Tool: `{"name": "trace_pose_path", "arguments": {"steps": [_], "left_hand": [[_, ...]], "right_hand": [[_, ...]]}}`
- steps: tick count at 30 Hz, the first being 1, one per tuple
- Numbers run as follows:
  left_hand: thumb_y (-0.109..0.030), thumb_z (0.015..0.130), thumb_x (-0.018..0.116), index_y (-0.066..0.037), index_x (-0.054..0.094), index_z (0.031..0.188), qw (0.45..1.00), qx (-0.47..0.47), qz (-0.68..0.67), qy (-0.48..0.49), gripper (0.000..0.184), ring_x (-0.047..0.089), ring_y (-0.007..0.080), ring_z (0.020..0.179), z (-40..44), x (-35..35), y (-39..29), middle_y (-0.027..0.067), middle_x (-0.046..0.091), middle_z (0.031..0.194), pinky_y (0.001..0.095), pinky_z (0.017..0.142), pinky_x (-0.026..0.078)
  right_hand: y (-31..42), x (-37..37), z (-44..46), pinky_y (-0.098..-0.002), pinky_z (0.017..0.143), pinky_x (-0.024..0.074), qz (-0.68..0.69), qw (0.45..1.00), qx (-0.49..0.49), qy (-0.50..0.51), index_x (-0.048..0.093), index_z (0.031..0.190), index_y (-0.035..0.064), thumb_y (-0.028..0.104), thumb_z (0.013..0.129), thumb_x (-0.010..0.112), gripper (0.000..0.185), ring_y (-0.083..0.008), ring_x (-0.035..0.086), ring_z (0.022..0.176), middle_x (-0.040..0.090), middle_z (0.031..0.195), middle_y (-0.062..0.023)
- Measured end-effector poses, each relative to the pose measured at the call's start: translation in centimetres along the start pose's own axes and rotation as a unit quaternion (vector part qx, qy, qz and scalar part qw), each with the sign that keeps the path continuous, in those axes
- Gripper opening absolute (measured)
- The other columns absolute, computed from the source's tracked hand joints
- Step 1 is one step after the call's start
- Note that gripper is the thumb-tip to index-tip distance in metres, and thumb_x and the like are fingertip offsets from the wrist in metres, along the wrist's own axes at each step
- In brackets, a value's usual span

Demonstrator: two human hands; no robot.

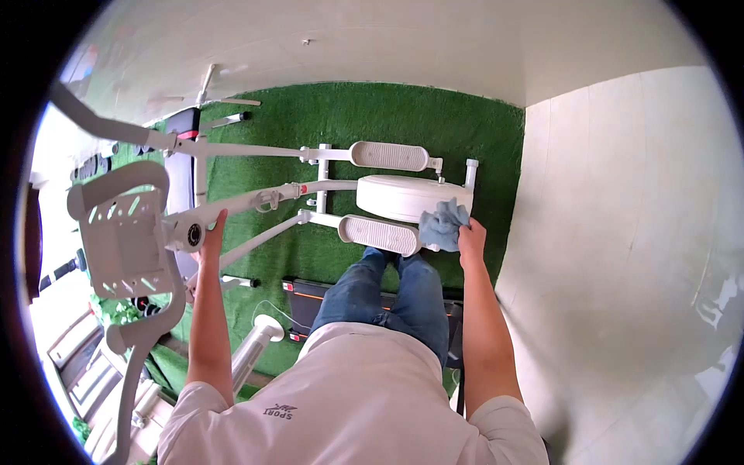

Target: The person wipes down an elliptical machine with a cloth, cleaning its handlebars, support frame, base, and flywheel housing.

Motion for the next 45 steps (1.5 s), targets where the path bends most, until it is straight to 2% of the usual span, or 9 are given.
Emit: {"name": "trace_pose_path", "arguments": {"steps": [9, 19, 21, 29, 33, 37, 41, 43, 45], "left_hand": [[-0.044, 0.076, 0.078, 0.000, 0.034, 0.147, 0.993, 0.025, -0.070, -0.094, 0.095, 0.023, 0.0384, 0.146, -12.5, -2.2, -5.1, 0.0238, 0.035, 0.152, 0.0506, 0.121, 0.015], [-0.042, 0.077, 0.078, -0.003, 0.062, 0.124, 0.968, -0.078, -0.141, -0.190, 0.063, 0.049, 0.0324, 0.130, -29.2, -4.9, -12.9, 0.0172, 0.064, 0.123, 0.0528, 0.114, 0.026], [-0.039, 0.076, 0.081, -0.003, 0.065, 0.118, 0.978, -0.100, -0.138, -0.124, 0.058, 0.054, 0.0311, 0.124, -32.9, -3.0, -15.6, 0.0164, 0.065, 0.122, 0.0426, 0.109, 0.035], [-0.048, 0.078, 0.075, -0.007, 0.066, 0.119, 0.971, -0.134, -0.170, 0.104, 0.059, 0.049, 0.0307, 0.131, -40.9, 5.7, -20.9, 0.0142, 0.064, 0.126, 0.0571, 0.113, 0.025], [-0.040, 0.076, 0.080, -0.008, 0.068, 0.111, 0.945, -0.093, -0.180, -0.255, 0.049, 0.055, 0.0336, 0.125, -35.3, -5.5, -14.7, 0.0135, 0.068, 0.116, 0.0630, 0.110, 0.027], [-0.034, 0.077, 0.085, 0.000, 0.066, 0.114, 0.818, -0.056, -0.036, -0.571, 0.054, 0.066, 0.0281, 0.103, -35.1, -26.5, -8.0, 0.0148, 0.070, 0.110, 0.0402, 0.094, 0.050], [-0.040, 0.075, 0.086, 0.005, 0.064, 0.101, 0.552, -0.070, 0.237, -0.797, 0.056, 0.064, 0.0271, 0.077, -35.5, -40.4, -1.4, 0.0131, 0.066, 0.087, 0.0381, 0.086, 0.051], [-0.038, 0.078, 0.082, 0.008, 0.032, 0.144, 0.455, -0.044, -0.045, -0.888, 0.095, 0.045, 0.0388, 0.130, -33.3, -42.6, -1.7, 0.0284, 0.047, 0.134, 0.0469, 0.114, 0.032], [-0.034, 0.072, 0.088, 0.010, 0.019, 0.150, 0.634, -0.118, 0.009, -0.764, 0.113, 0.022, 0.0385, 0.144, -34.0, -43.4, 6.9, 0.0281, 0.026, 0.151, 0.0451, 0.120, 0.018]], "right_hand": [[2.8, 0.7, -1.6, -0.0297, 0.061, 0.0424, -0.103, 0.986, -0.025, 0.129, 0.069, 0.096, -0.0042, -0.002, 0.080, 0.051, 0.025, -0.0111, 0.053, 0.068, 0.062, 0.078, -0.0024], [5.7, -1.9, 8.2, -0.0356, 0.066, 0.0490, -0.302, 0.877, -0.177, 0.329, 0.069, 0.093, -0.0038, 0.008, 0.077, 0.057, 0.024, -0.0196, 0.063, 0.069, 0.066, 0.074, -0.0128], [7.1, -3.5, 9.6, -0.0361, 0.064, 0.0478, -0.292, 0.878, -0.159, 0.344, 0.066, 0.090, -0.0048, 0.010, 0.077, 0.058, 0.021, -0.0192, 0.062, 0.069, 0.065, 0.074, -0.0132], [7.9, -7.6, 8.1, -0.0321, 0.064, 0.0448, -0.253, 0.914, -0.052, 0.313, 0.068, 0.093, -0.0047, 0.003, 0.081, 0.054, 0.020, -0.0146, 0.057, 0.070, 0.063, 0.079, -0.0059], [5.2, -8.3, 6.4, -0.0324, 0.064, 0.0446, -0.243, 0.919, -0.029, 0.310, 0.068, 0.093, -0.0043, 0.003, 0.081, 0.055, 0.019, -0.0146, 0.056, 0.070, 0.063, 0.079, -0.0063], [4.2, -6.5, 4.3, -0.0318, 0.073, 0.0479, -0.286, 0.892, -0.039, 0.348, 0.068, 0.101, -0.0037, 0.003, 0.082, 0.057, 0.023, -0.0167, 0.061, 0.079, 0.067, 0.089, -0.0085], [2.9, -3.1, 3.6, -0.0333, 0.073, 0.0471, -0.332, 0.878, -0.062, 0.338, 0.067, 0.100, -0.0045, 0.006, 0.081, 0.060, 0.024, -0.0176, 0.060, 0.080, 0.066, 0.090, -0.0102], [2.0, -4.2, 3.9, -0.0339, 0.072, 0.0467, -0.330, 0.875, -0.073, 0.347, 0.067, 0.099, -0.0045, 0.007, 0.080, 0.060, 0.023, -0.0180, 0.060, 0.080, 0.066, 0.090, -0.0106], [2.7, -1.2, 4.0, -0.0345, 0.071, 0.0464, -0.326, 0.867, -0.091, 0.366, 0.066, 0.098, -0.0045, 0.007, 0.080, 0.060, 0.023, -0.0184, 0.059, 0.079, 0.066, 0.089, -0.0110]]}}
Point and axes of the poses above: each hand's wrist, its own z-axis towards the middle knuckle, its own x-axis out of the palm, y = z × x, the point moved 5 cm from there along z, towards the middle knuckle
